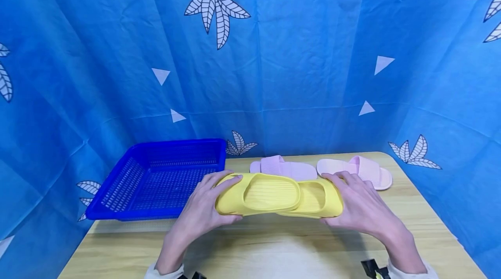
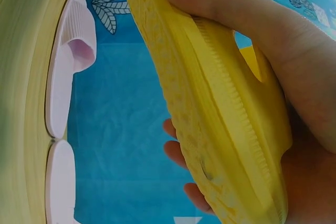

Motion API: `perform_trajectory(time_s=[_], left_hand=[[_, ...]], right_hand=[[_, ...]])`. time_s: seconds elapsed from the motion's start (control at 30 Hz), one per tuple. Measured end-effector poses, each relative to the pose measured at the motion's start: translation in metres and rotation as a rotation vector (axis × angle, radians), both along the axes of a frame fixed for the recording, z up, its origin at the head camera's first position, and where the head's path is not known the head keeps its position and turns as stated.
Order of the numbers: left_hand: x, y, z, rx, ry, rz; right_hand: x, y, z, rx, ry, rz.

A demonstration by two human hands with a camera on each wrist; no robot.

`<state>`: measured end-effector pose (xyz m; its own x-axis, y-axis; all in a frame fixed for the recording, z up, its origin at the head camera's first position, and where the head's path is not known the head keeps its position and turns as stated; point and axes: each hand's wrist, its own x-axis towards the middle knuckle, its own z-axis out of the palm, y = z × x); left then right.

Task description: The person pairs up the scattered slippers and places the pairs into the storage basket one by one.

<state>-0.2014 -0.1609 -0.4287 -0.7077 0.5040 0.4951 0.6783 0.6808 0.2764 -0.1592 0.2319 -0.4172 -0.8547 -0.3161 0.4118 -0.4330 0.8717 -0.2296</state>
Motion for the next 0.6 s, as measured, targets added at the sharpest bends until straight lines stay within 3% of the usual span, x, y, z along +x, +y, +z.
perform_trajectory(time_s=[0.2, 0.6], left_hand=[[0.0004, 0.0024, -0.0005, -0.003, -0.02, 0.007], [0.0007, 0.0053, -0.0011, -0.013, 0.002, 0.017]], right_hand=[[-0.0003, -0.0021, -0.0005, -0.004, 0.008, 0.005], [-0.0016, -0.0072, -0.0019, -0.009, 0.021, -0.009]])
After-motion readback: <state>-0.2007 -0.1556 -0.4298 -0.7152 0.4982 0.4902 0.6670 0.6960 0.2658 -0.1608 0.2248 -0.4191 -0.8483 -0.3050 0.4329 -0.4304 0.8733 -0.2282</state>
